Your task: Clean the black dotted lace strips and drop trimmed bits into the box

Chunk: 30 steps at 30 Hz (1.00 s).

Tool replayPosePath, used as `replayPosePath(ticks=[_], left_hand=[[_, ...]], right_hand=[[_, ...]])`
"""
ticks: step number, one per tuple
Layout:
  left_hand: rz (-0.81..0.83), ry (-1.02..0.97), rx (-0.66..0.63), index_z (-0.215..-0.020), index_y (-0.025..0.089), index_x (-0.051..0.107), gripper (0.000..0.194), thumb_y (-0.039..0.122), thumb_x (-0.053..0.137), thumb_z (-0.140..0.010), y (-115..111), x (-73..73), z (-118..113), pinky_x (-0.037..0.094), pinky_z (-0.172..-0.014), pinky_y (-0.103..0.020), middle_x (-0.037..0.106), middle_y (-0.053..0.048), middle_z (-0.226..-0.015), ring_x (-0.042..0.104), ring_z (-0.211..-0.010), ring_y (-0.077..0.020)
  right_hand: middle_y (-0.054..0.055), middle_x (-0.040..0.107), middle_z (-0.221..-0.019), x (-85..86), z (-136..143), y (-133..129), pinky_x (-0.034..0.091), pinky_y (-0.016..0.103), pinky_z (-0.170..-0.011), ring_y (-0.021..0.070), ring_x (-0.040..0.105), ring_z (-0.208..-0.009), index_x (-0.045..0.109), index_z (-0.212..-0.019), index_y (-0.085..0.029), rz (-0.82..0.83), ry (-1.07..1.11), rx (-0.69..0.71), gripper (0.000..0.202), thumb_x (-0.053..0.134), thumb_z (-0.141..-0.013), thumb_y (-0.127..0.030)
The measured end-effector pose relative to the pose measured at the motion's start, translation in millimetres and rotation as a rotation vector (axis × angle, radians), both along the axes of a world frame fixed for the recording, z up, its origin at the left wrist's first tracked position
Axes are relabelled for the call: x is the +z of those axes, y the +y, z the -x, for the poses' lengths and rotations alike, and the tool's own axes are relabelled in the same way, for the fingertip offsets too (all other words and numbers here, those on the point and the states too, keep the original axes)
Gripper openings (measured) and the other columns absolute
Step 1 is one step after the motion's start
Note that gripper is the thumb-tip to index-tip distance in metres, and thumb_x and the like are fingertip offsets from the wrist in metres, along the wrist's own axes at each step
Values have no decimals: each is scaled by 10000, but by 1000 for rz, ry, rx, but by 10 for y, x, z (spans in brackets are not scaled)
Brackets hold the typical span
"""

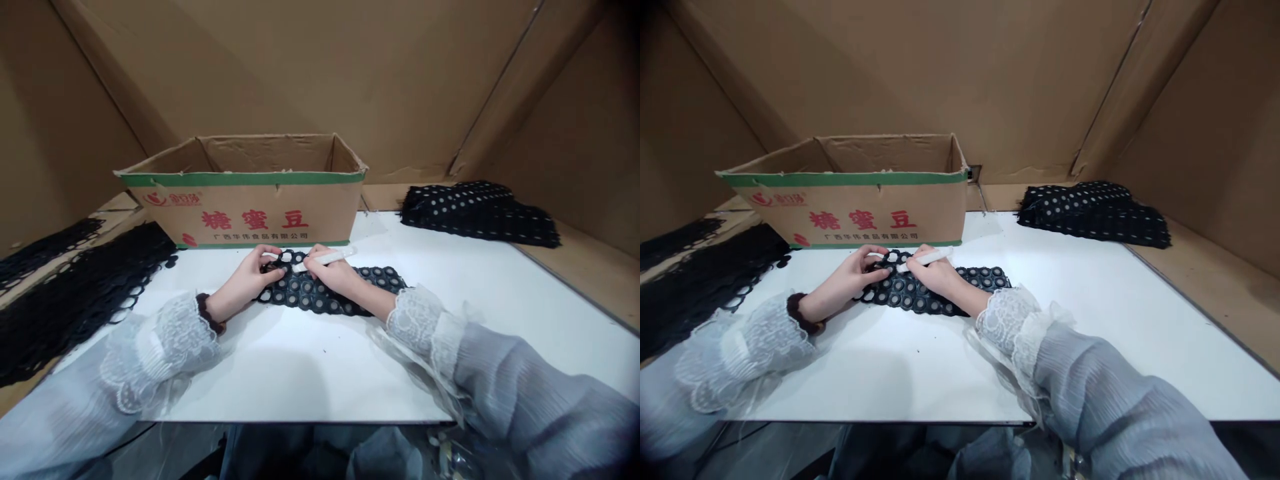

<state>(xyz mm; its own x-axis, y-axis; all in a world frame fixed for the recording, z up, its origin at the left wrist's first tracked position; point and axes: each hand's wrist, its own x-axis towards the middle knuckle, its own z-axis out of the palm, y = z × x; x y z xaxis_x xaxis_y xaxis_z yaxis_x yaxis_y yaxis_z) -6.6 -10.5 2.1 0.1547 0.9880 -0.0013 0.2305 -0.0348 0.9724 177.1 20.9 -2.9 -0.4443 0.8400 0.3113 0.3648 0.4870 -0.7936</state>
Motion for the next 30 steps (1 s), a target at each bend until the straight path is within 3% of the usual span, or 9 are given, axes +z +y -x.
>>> replayPosePath(ticks=[5,9,16,20,23,26,28,30], left_hand=[[-86,114,30,-1108,191,421,476,239,621,-679,-29,-14,-22,416,-640,-255,579,8,-797,546,-699,-136],[-196,268,-36,-1123,190,407,463,213,592,-699,-49,2,-5,404,-768,-281,585,10,-785,551,-821,-155],[-97,222,-181,-1137,216,356,432,299,548,-760,-37,15,15,408,-736,-279,580,-20,-929,549,-855,-157],[-301,458,-126,-1142,209,333,429,294,535,-774,-25,-25,17,397,-705,-282,548,9,-804,529,-740,-146],[-468,675,27,-1111,184,348,443,350,551,-756,-5,-63,33,386,-796,-355,542,-42,-911,508,-881,-206],[-594,882,93,-924,182,459,276,378,548,-751,14,-92,48,326,-899,-435,508,-89,-1057,409,-1066,-275],[-651,959,52,-774,186,495,138,323,493,-794,15,-72,69,306,-920,-435,529,-76,-1055,393,-1091,-269],[-728,990,105,-716,188,504,137,267,457,-818,6,21,123,307,-912,-424,562,-65,-1010,415,-1065,-254]], right_hand=[[19,498,-718,-67,54,-39,349,291,-740,141,509,-750,439,-499,-168,-124,-99,-62,334,452,-821,-255],[26,531,-719,-148,107,-60,299,323,-750,168,506,-801,460,-523,-165,-254,-265,-133,308,471,-818,-252],[38,562,-755,-159,110,-70,266,321,-733,166,503,-817,493,-539,-163,-293,-277,-153,330,446,-843,-281],[30,550,-744,-134,92,-90,259,310,-735,157,500,-836,507,-551,-160,-318,-266,-65,327,443,-849,-278],[27,543,-732,-118,87,-98,258,307,-733,150,502,-819,495,-540,-156,-285,-261,-71,330,438,-845,-269],[24,542,-735,-112,96,-102,259,307,-738,151,507,-826,488,-540,-156,-276,-272,-72,308,448,-831,-249],[28,551,-745,-115,103,-101,261,310,-736,157,507,-831,483,-537,-157,-259,-286,-96,296,455,-820,-240],[34,561,-755,-119,106,-96,266,314,-728,163,504,-817,473,-527,-159,-223,-293,-135,295,457,-810,-242]])
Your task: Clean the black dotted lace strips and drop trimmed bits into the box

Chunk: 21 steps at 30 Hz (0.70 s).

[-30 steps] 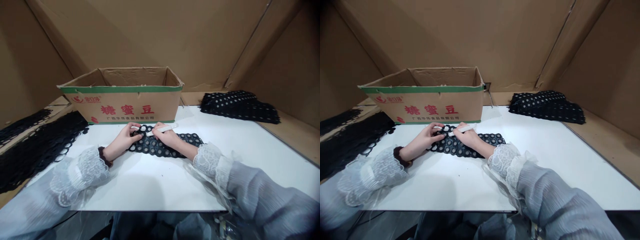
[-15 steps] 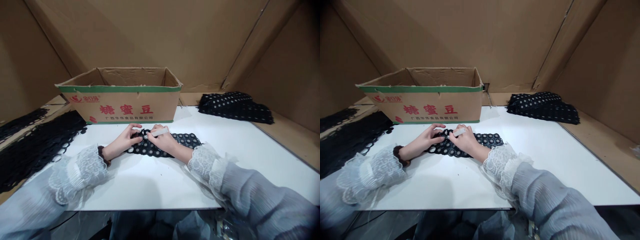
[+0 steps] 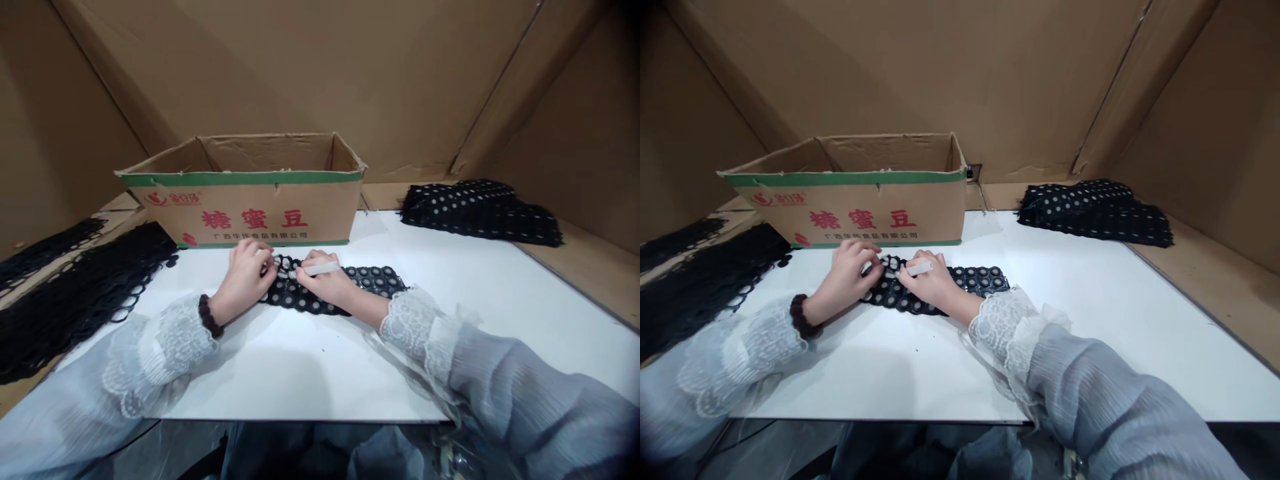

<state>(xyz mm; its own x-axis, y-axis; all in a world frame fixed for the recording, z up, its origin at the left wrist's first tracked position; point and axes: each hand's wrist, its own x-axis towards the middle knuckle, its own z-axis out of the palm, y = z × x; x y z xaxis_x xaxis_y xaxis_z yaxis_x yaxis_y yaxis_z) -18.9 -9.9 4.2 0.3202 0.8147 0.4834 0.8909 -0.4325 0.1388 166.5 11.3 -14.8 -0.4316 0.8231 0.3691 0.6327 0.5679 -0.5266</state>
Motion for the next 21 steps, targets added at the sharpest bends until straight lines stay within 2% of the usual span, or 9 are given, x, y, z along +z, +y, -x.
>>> replayPosePath(ticks=[2,6,9,11,14,16,17,19,21], left_hand=[[-181,-29,120,-765,189,522,116,257,452,-829,-4,187,95,316,-889,-426,575,-70,-964,435,-1022,-251],[-571,-116,368,-871,174,555,169,317,467,-847,136,756,332,326,-878,-441,580,-63,-878,465,-963,-241],[-609,-108,407,-904,190,583,180,330,504,-822,419,1119,457,324,-884,-445,613,-43,-882,483,-963,-231],[-474,-91,398,-885,181,619,205,329,503,-802,593,1224,487,330,-845,-451,637,-27,-855,507,-945,-236],[-441,-107,360,-986,138,609,283,294,430,-832,641,1116,420,311,-843,-435,640,-33,-932,519,-958,-224],[-474,-96,293,-1020,138,579,291,276,370,-872,518,889,319,277,-878,-421,611,-50,-1026,486,-1032,-215],[-429,-52,199,-1001,137,576,289,286,359,-884,431,746,263,272,-867,-417,607,-60,-1016,489,-1026,-215],[-280,34,73,-860,177,600,271,337,382,-872,256,449,165,322,-821,-392,627,-42,-843,539,-887,-206],[-16,116,-57,-830,188,593,287,392,394,-858,123,199,105,354,-804,-383,622,-55,-826,538,-858,-221]], right_hand=[[37,561,-756,-4,-2,9,276,315,-728,163,500,-799,461,-519,-161,24,16,-16,300,452,-807,-246],[32,535,-725,-12,-14,26,301,309,-736,156,498,-769,422,-496,-164,40,44,19,321,447,-807,-242],[31,536,-717,-24,-27,36,307,312,-735,155,496,-755,417,-489,-166,35,61,23,336,442,-815,-248],[30,544,-720,-31,-34,40,309,316,-743,154,498,-757,423,-491,-167,23,73,27,335,442,-816,-248],[30,541,-711,-27,-37,39,326,312,-746,151,497,-751,409,-483,-168,30,86,32,335,453,-807,-242],[28,528,-695,-15,-34,32,345,301,-735,146,495,-733,381,-473,-171,50,101,42,341,462,-798,-236],[27,521,-686,-7,-32,29,356,295,-727,141,495,-718,364,-468,-175,61,118,53,347,461,-797,-234],[22,507,-677,11,-29,22,376,280,-712,131,496,-689,338,-466,-184,86,174,88,358,448,-802,-239],[18,503,-679,35,-30,16,388,269,-708,126,500,-684,333,-470,-189,116,225,122,359,434,-810,-245]])
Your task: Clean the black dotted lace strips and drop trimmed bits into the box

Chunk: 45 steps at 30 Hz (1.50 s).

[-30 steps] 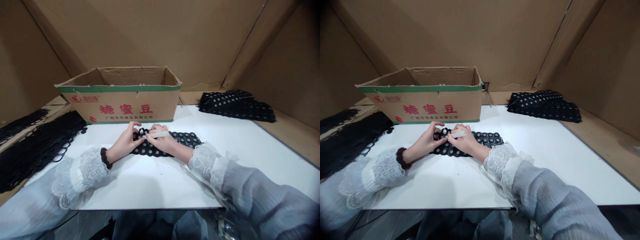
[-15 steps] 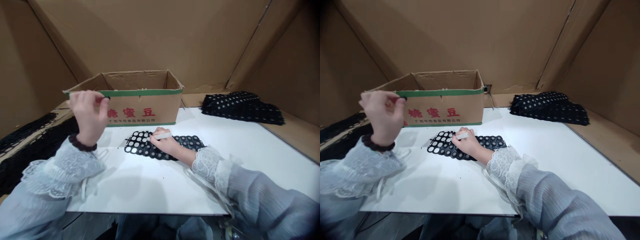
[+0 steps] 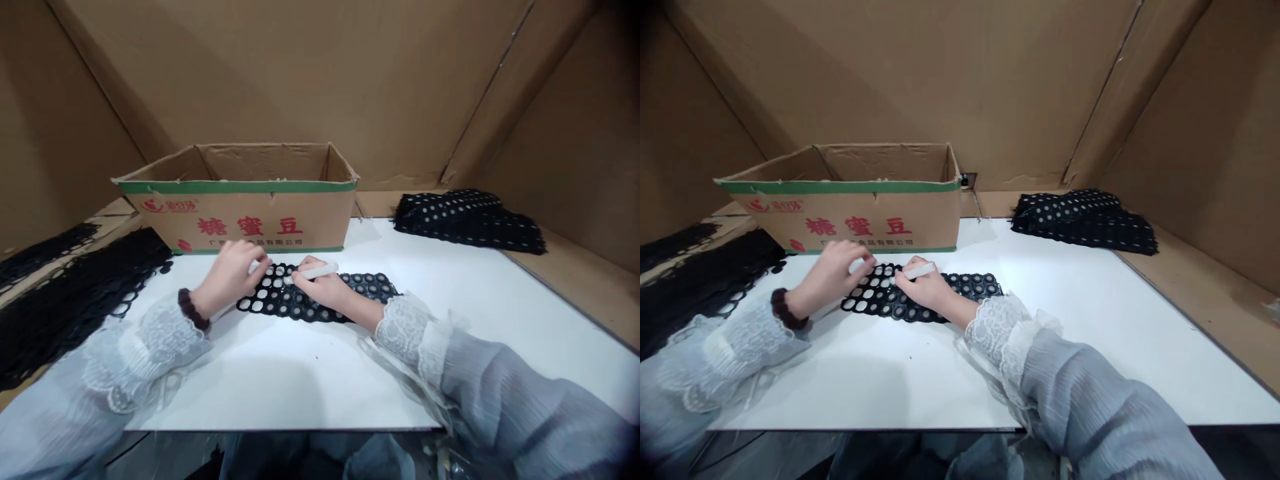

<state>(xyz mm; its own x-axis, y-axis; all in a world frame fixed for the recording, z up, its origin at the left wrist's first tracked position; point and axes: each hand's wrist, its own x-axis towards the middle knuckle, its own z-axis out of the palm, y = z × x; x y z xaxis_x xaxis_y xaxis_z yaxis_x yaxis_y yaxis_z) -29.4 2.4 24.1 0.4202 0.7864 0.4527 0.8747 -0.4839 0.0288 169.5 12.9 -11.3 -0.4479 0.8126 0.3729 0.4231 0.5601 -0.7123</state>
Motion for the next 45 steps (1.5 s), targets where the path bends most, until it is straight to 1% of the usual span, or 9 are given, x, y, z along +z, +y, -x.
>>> replayPosePath(ticks=[3,6,12,17,23,28,36,42,45], left_hand=[[306,-12,-112,-995,188,555,343,458,415,-836,-93,-186,-2,363,-877,-395,580,-94,-1049,485,-1018,-256],[477,-106,-195,-1074,199,511,378,459,482,-801,-103,-162,48,345,-935,-396,511,-100,-1181,425,-1119,-266],[810,-502,-221,-929,200,504,192,323,531,-784,-106,-70,52,431,-752,-294,579,-27,-925,547,-875,-184],[931,-820,-100,-1113,230,395,395,267,564,-758,-177,-132,6,442,-639,-275,595,-30,-924,563,-754,-153],[905,-910,-36,-1147,236,360,451,277,574,-752,-221,-163,-49,438,-611,-264,604,-21,-881,570,-697,-138],[843,-887,-38,-1106,226,371,389,267,555,-766,-241,-217,-105,398,-607,-237,604,-14,-872,539,-694,-118],[953,-1011,8,-1076,220,416,356,289,562,-758,-229,-151,-107,403,-594,-245,586,-5,-824,563,-724,-149],[810,-815,-48,-1059,226,364,385,353,570,-759,-207,-214,-173,435,-627,-264,580,-13,-884,562,-749,-146],[585,-600,-76,-1069,211,351,401,333,564,-752,-159,-285,-120,438,-703,-316,558,-39,-953,555,-828,-172]], right_hand=[[15,499,-687,41,-10,-7,386,268,-720,130,504,-714,364,-471,-189,50,29,25,344,430,-807,-230],[8,475,-687,76,-29,-11,379,270,-732,134,499,-737,394,-472,-186,81,65,47,328,433,-797,-216],[9,441,-674,112,-58,-7,357,279,-793,154,478,-828,423,-467,-182,85,46,129,332,444,-798,-203],[25,438,-745,118,-46,-10,343,301,-835,178,443,-909,491,-492,-176,93,-33,78,310,481,-795,-243],[29,412,-736,70,-15,-37,339,299,-793,180,429,-883,454,-488,-171,-11,-100,24,336,474,-809,-268],[54,473,-847,-15,64,-81,303,338,-753,201,422,-875,494,-511,-161,-154,-246,-134,308,499,-788,-294],[52,489,-819,-71,83,-78,306,330,-720,206,437,-873,572,-554,-179,-309,-261,-251,283,499,-795,-307],[63,485,-874,-49,76,-108,331,359,-759,224,435,-925,582,-602,-182,-292,-277,-245,273,487,-820,-317],[66,476,-908,-45,73,-123,338,374,-791,231,423,-960,565,-601,-178,-284,-297,-230,289,474,-834,-323]])
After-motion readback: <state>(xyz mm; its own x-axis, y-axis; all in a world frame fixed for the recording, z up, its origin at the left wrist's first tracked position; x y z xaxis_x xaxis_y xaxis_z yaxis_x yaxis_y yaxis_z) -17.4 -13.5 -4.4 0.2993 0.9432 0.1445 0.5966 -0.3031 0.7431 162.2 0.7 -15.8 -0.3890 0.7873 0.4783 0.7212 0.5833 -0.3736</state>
